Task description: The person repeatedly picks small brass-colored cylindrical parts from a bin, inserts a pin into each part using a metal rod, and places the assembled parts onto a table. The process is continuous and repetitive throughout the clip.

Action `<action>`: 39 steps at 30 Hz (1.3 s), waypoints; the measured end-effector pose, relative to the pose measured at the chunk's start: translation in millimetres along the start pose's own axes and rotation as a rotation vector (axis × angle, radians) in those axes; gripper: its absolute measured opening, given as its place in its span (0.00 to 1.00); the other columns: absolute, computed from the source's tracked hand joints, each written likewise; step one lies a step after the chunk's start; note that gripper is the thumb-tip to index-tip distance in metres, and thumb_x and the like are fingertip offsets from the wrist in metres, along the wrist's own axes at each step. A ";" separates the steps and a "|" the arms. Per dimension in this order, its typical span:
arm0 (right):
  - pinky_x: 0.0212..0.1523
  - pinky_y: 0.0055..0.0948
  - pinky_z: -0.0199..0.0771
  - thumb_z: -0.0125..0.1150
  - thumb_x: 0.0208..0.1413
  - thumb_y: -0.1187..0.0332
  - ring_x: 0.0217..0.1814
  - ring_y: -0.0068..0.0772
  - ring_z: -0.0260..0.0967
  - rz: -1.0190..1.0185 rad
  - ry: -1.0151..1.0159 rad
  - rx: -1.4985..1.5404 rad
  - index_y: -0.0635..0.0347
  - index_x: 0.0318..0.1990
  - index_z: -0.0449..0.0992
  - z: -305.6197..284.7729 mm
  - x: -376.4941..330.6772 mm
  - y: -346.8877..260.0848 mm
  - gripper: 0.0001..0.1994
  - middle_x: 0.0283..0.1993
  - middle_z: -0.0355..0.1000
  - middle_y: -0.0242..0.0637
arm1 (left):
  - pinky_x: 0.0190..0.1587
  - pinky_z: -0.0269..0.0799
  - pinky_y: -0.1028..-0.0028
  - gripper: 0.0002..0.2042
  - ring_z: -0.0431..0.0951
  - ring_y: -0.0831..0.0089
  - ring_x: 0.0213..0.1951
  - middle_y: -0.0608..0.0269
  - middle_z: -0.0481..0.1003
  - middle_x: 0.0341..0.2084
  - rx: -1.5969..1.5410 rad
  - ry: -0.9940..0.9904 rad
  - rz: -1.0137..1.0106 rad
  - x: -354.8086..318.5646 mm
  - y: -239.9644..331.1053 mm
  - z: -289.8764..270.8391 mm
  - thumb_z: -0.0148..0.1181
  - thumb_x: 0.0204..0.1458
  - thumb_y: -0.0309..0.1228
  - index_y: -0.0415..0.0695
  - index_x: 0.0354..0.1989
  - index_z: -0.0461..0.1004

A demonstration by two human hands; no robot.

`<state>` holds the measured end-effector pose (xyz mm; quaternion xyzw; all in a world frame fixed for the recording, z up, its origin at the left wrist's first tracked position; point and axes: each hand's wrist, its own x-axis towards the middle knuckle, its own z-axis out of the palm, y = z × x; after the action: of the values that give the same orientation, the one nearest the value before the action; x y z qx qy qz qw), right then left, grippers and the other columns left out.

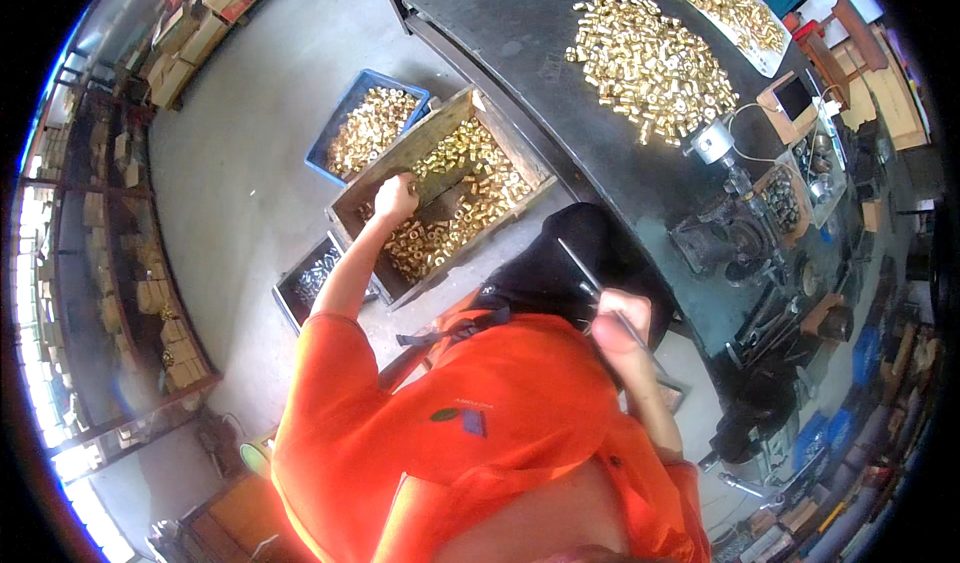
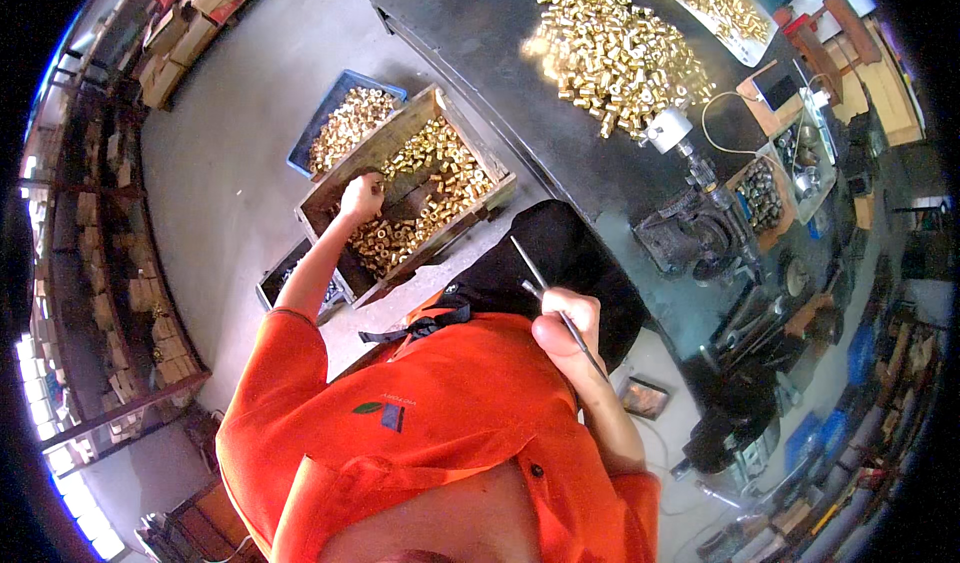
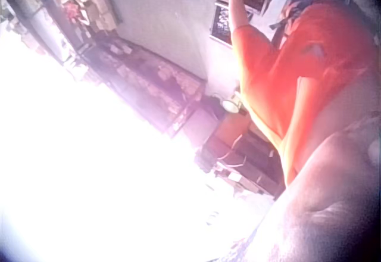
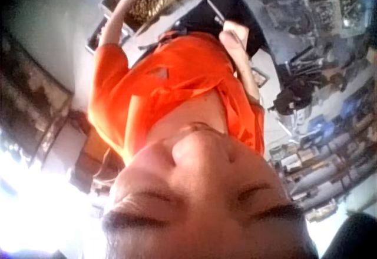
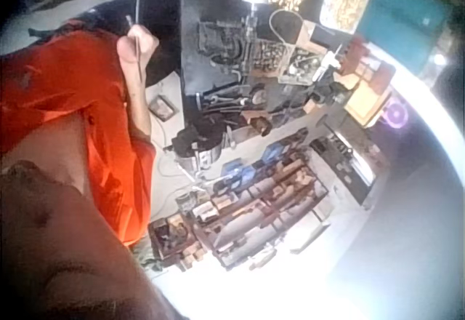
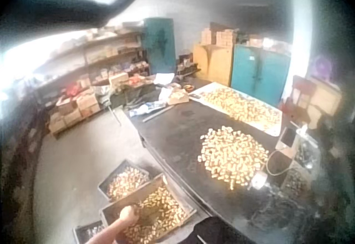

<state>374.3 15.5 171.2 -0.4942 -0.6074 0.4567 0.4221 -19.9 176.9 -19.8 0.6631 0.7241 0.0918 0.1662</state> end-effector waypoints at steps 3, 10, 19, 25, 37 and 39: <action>0.20 0.27 0.41 0.60 0.46 0.46 0.18 0.20 0.44 -0.003 -0.001 0.014 0.60 0.14 0.52 -0.8 -2.2 6.7 0.30 0.15 0.47 0.28 | 0.40 0.74 0.58 0.16 0.78 0.51 0.35 0.48 0.77 0.30 0.123 0.040 -0.040 10.9 17.8 5.4 0.57 0.46 0.35 0.46 0.45 0.73; 0.20 0.26 0.42 0.56 0.36 0.68 0.18 0.20 0.45 0.060 -0.002 0.027 0.61 0.14 0.54 -3.5 -6.5 -0.5 0.15 0.15 0.47 0.28 | 0.35 0.75 0.59 0.16 0.79 0.55 0.31 0.51 0.78 0.27 0.317 0.037 0.002 38.5 48.4 17.7 0.56 0.47 0.39 0.42 0.40 0.72; 0.19 0.27 0.43 0.55 0.35 0.72 0.18 0.21 0.45 0.073 0.033 -0.037 0.62 0.15 0.55 -2.4 -12.1 11.1 0.13 0.15 0.47 0.30 | 0.36 0.75 0.63 0.13 0.80 0.59 0.31 0.53 0.78 0.24 0.174 0.036 -0.062 31.7 63.2 -15.3 0.62 0.40 0.37 0.41 0.30 0.77; 0.19 0.28 0.45 0.59 0.38 0.67 0.17 0.24 0.47 0.008 -0.067 -0.001 0.61 0.15 0.56 -8.0 -3.8 1.9 0.16 0.15 0.48 0.31 | 0.19 0.69 0.76 0.13 0.71 0.73 0.14 0.59 0.73 0.15 -1.247 -0.319 -0.152 -42.7 128.6 -76.0 0.60 0.45 0.31 0.33 0.33 0.73; 0.18 0.29 0.50 0.57 0.37 0.70 0.15 0.31 0.51 -0.122 -0.001 -0.126 0.62 0.16 0.57 -15.3 6.3 -20.3 0.13 0.15 0.52 0.37 | 0.30 0.74 0.63 0.15 0.70 0.60 0.11 0.52 0.69 0.10 -1.725 -1.018 -0.072 -127.3 240.6 -69.3 0.50 0.55 0.37 0.33 0.31 0.71; 0.18 0.30 0.50 0.57 0.36 0.71 0.15 0.31 0.52 -0.124 0.004 -0.140 0.62 0.16 0.58 -15.8 6.2 -19.5 0.12 0.15 0.53 0.37 | 0.33 0.75 0.63 0.14 0.72 0.62 0.13 0.53 0.70 0.12 -1.693 -1.001 -0.029 -126.6 243.0 -73.3 0.52 0.56 0.36 0.34 0.32 0.72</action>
<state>384.3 22.0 194.1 -0.4849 -0.6665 0.3849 0.4153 187.8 83.1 149.1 0.2785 0.2731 0.2865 0.8751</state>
